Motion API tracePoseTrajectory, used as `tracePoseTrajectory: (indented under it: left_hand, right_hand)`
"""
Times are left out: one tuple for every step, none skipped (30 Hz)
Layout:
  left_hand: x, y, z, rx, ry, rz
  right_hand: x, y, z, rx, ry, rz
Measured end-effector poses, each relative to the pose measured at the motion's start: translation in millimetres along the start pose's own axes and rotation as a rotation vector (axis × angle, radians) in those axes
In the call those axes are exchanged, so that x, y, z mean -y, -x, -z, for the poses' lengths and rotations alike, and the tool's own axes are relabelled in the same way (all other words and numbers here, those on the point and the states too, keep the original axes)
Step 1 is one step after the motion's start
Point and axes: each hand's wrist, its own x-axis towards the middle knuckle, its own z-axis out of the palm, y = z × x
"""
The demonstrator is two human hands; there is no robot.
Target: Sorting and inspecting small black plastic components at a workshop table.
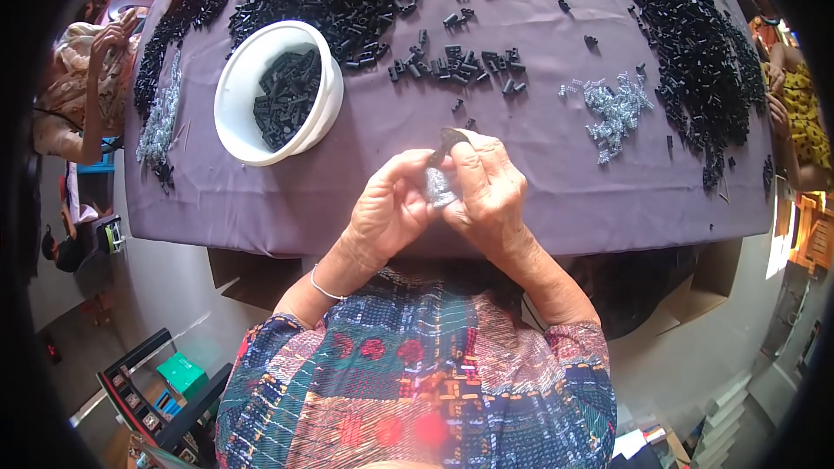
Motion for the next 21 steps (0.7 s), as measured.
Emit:
tracePoseTrajectory:
  left_hand:
    - [-1,1,1,-0.022,-0.086,-0.01]
    - [-1,1,1,-0.044,-0.172,-0.02]
    - [-4,2,1,-0.045,-0.172,-0.018]
    - [-7,3,-1,-0.045,-0.285,-0.028]
    - [-10,3,-3,-0.044,-0.398,-0.038]
    - [-12,2,-5,-0.045,-0.399,-0.038]
    - [-14,2,-6,-0.046,-0.451,-0.033]
    - [-15,1,-8,-0.048,-0.504,-0.029]
    - [-16,1,-9,-0.05,-0.505,-0.03]
    - [-17,1,-10,-0.062,-0.517,-0.029]
    - [-17,1,-10,-0.075,-0.529,-0.027]
    - [-17,0,-10,-0.074,-0.529,-0.026]
    - [-16,0,-10,-0.078,-0.529,-0.038]
    - [-15,-1,-10,-0.082,-0.529,-0.05]
    - [-14,-2,-9,-0.082,-0.529,-0.05]
    - [-12,-2,-7,-0.068,-0.512,-0.07]
    - [-11,-3,-7,-0.054,-0.496,-0.09]
    - [-10,-4,-7,-0.054,-0.496,-0.09]
    - [-9,-4,-8,-0.073,-0.502,-0.111]
    - [-8,-5,-8,-0.093,-0.508,-0.131]
    - [-8,-5,-8,-0.093,-0.507,-0.131]
  right_hand:
    - [1,1,1,0.016,-0.042,-0.058]
    - [1,2,1,0.031,-0.084,-0.116]
    - [0,2,1,0.031,-0.083,-0.118]
    - [-2,3,1,0.033,-0.103,-0.118]
    - [-3,4,2,0.036,-0.123,-0.118]
    - [-4,4,2,0.035,-0.124,-0.119]
    - [-4,4,2,0.043,-0.151,-0.136]
    - [-5,3,2,0.05,-0.177,-0.154]
    - [-5,2,2,0.049,-0.18,-0.154]
    - [-5,0,1,0.043,-0.179,-0.117]
    - [-5,-1,1,0.036,-0.177,-0.08]
    - [-5,0,1,0.036,-0.176,-0.081]
    - [-6,1,1,0.043,-0.209,-0.087]
    - [-7,1,1,0.051,-0.241,-0.093]
    - [-7,1,1,0.051,-0.241,-0.094]
    - [-8,1,0,0.054,-0.251,-0.08]
    - [-9,0,0,0.058,-0.26,-0.067]
    - [-9,1,0,0.058,-0.261,-0.067]
    - [-10,2,-1,0.054,-0.245,-0.061]
    - [-10,3,-2,0.05,-0.229,-0.056]
    - [-7,1,-1,0.051,-0.229,-0.056]
